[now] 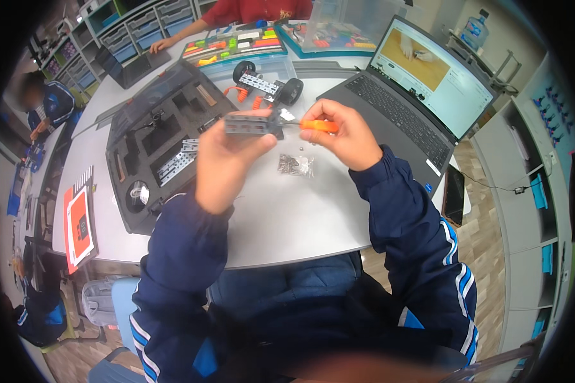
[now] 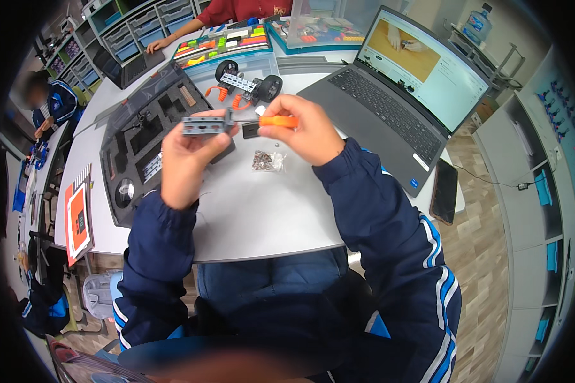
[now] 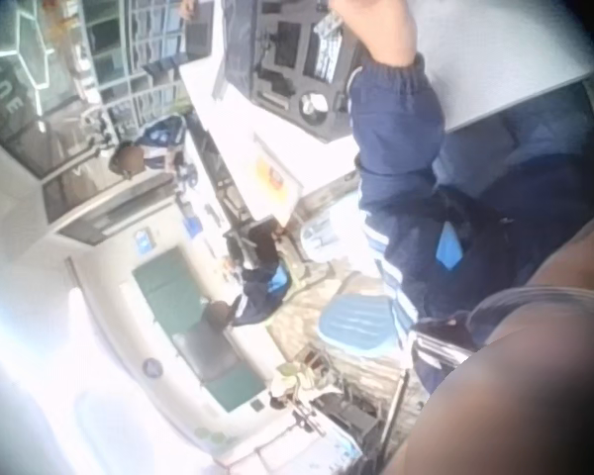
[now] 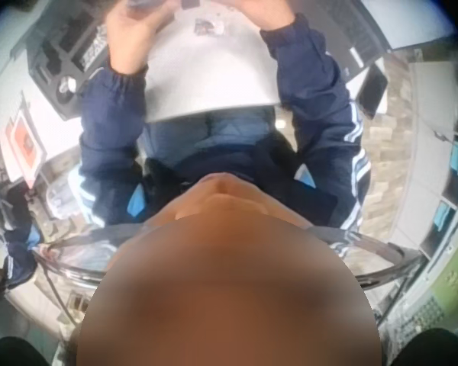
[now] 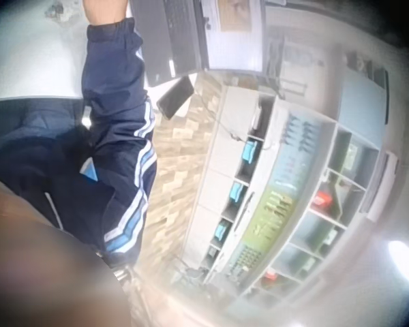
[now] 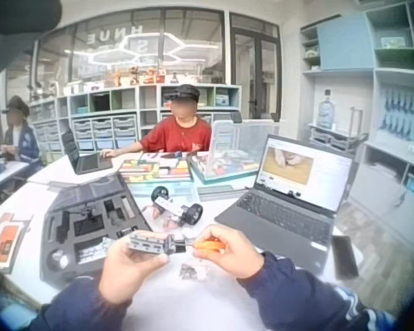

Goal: The person assembles a small wheeled robot by attaching metal brackets and tightening screws with an orange screwdriver. They handle screws, nuts, and a partially built robot chassis, then secure components to the frame.

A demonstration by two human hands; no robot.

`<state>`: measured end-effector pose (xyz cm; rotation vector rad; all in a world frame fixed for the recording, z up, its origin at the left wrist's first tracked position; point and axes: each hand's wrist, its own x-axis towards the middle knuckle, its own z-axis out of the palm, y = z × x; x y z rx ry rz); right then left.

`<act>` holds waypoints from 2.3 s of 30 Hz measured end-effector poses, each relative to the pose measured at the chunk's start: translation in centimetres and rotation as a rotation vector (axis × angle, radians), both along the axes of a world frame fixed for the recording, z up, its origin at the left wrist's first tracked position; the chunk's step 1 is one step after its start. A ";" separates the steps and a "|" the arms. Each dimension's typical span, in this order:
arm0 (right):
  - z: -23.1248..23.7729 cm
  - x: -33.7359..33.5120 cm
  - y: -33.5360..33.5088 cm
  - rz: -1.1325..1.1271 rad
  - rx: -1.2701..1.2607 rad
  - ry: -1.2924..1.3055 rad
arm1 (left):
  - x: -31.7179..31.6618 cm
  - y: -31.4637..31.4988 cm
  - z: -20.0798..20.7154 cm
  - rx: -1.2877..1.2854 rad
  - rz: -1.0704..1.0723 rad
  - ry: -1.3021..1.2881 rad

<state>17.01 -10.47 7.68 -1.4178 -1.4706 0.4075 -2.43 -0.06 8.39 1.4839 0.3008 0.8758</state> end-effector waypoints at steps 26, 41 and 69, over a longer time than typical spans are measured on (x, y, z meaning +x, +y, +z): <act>-3.7 0.7 0.6 -0.137 0.163 -0.086 | 2.1 1.5 -5.3 -0.147 -0.079 0.005; -2.7 0.5 -0.1 -0.104 0.173 -0.161 | 1.8 1.4 -5.1 -0.064 -0.094 -0.023; -0.7 0.8 -1.5 -0.060 0.206 -0.234 | 1.1 0.8 -4.3 0.270 -0.027 -0.064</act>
